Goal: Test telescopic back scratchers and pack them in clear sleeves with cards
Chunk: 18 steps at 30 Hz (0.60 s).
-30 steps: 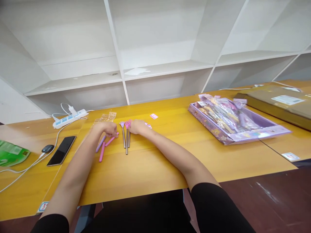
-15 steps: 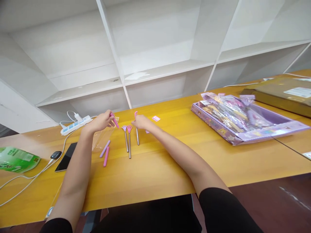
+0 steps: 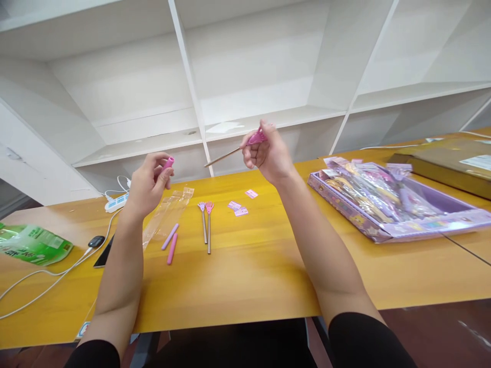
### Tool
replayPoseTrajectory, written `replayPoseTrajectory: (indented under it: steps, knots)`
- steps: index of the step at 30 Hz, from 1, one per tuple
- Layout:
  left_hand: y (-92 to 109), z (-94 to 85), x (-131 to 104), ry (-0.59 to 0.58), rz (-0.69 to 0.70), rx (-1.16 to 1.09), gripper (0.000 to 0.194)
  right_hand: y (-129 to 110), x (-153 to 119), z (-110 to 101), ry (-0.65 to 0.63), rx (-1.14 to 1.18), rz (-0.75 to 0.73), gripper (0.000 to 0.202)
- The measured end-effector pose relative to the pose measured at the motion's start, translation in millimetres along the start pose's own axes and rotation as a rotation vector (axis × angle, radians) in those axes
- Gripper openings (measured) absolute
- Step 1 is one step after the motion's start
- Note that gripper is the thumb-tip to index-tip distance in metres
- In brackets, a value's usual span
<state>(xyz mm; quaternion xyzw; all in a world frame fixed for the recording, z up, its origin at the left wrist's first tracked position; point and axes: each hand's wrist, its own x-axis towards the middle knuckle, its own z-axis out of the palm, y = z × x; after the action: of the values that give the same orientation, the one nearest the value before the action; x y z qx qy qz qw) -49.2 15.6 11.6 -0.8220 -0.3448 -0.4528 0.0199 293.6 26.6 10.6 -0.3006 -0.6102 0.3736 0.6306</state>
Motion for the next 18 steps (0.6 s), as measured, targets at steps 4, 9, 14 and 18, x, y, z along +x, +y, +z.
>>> replayPoseTrajectory:
  steps: [4, 9, 14, 18]
  knots:
    - [11, -8.6, 0, 0.11, 0.208, 0.184, 0.014, -25, -16, -2, -0.03, -0.015, -0.033, 0.08]
    - [21, -9.7, -1, 0.135, 0.292, 0.174, 0.014, -29, -25, 0, -0.061, -0.059, -0.099, 0.081]
    - [27, -10.5, -1, 0.168, 0.338, 0.121, 0.015, -27, -26, 6, -0.078, -0.068, -0.121, 0.084]
    - [27, -15.1, -1, 0.171, 0.348, 0.101, 0.015, -28, -26, 13, -0.033, -0.033, -0.075, 0.08]
